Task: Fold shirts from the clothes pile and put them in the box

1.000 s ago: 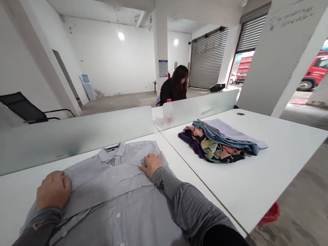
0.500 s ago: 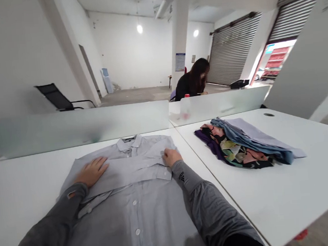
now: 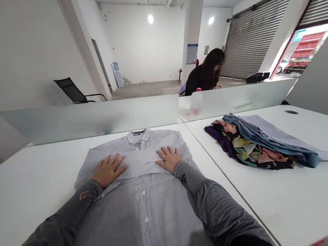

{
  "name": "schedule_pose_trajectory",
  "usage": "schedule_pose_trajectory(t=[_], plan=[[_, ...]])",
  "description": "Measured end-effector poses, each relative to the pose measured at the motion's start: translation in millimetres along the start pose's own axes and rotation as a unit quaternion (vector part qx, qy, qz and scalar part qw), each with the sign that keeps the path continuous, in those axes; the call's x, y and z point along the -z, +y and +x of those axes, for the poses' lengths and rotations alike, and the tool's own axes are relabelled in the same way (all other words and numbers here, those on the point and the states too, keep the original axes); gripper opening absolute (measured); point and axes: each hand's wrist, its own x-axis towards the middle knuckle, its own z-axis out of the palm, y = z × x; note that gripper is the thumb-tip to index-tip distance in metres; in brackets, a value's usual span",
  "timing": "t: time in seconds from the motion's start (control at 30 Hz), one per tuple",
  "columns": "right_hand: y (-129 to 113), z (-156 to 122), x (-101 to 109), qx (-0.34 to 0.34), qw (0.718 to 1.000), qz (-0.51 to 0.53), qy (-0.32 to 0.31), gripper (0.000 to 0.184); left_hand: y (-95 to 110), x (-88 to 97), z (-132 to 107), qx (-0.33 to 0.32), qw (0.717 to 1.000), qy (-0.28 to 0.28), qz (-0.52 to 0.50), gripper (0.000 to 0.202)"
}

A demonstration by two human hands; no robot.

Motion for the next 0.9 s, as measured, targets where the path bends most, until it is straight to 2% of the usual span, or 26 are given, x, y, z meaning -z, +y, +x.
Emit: schedule_pose_trajectory(t=[0.13, 0.27, 0.33, 0.4, 0.5, 0.57, 0.67, 0.77, 0.83, 0.9], plan=[[2, 5, 2, 0.002, 1.000, -0.015, 0.014, 0.062, 9, 9.4, -3, 0.009, 1.000, 0.003, 0.021, 0.060], [-5, 7, 15, -0.012, 1.000, -0.002, -0.006, 0.061, 29, 26.6, -12, 0.053, 0.993, 0.068, 0.078, 0.059], [-13, 0, 23, -0.044, 0.999, -0.007, -0.008, 0.061, 45, 33.8, -24, 0.059, 0.991, 0.090, 0.081, 0.058], [-25, -15, 27, -0.035, 0.999, -0.010, 0.012, 0.063, 65, 36.1, -45, 0.029, 0.995, 0.080, 0.054, 0.059], [-42, -46, 25, 0.055, 0.998, 0.007, 0.012, 0.060, 95, 28.3, -87, -0.062, 0.998, 0.016, 0.006, 0.062], [-47, -67, 23, 0.077, 0.997, 0.016, -0.006, 0.055, 111, 21.4, -114, -0.102, 0.995, -0.006, -0.013, 0.060], [-46, -102, 32, 0.067, 0.995, 0.071, 0.029, 0.051, 121, 21.5, -149, -0.076, 0.997, 0.008, -0.032, 0.053], [-36, -157, 54, 0.084, 0.967, 0.192, 0.143, 0.039, 113, 34.7, -191, -0.036, 0.995, 0.076, -0.051, 0.048], [-27, -209, 67, 0.049, 0.944, 0.239, 0.221, 0.029, 102, 42.5, -230, 0.013, 0.985, 0.155, -0.072, 0.042], [-19, -266, 71, -0.035, 0.921, 0.249, 0.296, 0.021, 93, 43.4, -279, 0.144, 0.949, 0.263, -0.096, 0.036]])
